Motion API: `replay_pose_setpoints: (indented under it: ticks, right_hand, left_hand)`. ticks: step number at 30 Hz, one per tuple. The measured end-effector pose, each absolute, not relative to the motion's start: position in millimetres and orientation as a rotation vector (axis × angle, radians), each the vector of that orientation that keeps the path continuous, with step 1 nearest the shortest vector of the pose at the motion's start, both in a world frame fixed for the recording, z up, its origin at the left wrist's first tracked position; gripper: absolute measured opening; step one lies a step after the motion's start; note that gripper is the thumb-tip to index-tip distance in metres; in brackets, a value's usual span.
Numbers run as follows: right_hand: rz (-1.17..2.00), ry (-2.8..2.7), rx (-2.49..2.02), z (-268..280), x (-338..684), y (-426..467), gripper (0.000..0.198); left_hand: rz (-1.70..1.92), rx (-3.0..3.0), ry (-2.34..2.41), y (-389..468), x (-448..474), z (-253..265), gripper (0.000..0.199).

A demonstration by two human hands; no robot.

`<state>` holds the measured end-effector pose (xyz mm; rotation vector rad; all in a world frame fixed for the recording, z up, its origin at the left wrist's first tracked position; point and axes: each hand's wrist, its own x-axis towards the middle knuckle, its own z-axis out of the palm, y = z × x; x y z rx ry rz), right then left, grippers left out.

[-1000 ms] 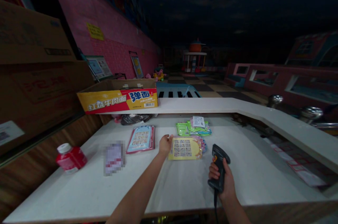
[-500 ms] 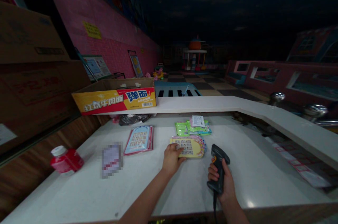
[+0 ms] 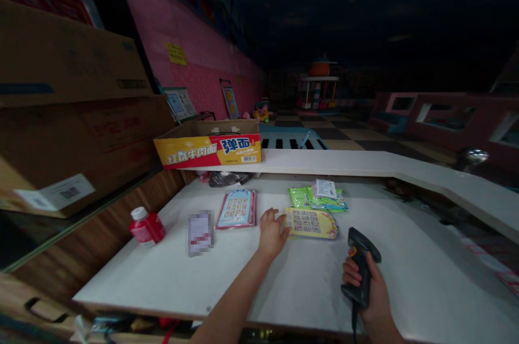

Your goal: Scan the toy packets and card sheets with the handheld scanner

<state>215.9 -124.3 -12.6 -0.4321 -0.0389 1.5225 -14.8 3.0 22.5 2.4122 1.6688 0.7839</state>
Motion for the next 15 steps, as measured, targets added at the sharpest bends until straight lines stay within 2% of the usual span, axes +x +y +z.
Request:
replay_pose_setpoints:
  ticks: [4,8,12,15]
  right_hand:
    - [1.548,-0.006,-0.405,-18,218,-127,0.027]
    - [1.557,0.016,-0.391,-20,217,-129,0.024]
    - [1.546,0.038,-0.405,-20,216,-129,0.024]
    - [1.535,0.034,-0.416,-19,214,-129,0.023]
  left_hand:
    - [0.863,2.224,2.171,8,-75,39,0.035]
    - [0.743,1.883,2.595,11,-122,49,0.047]
    - [0.518,1.711,2.680,7,-143,53,0.065]
    - [0.451,1.674,2.671,1,-148,58,0.071]
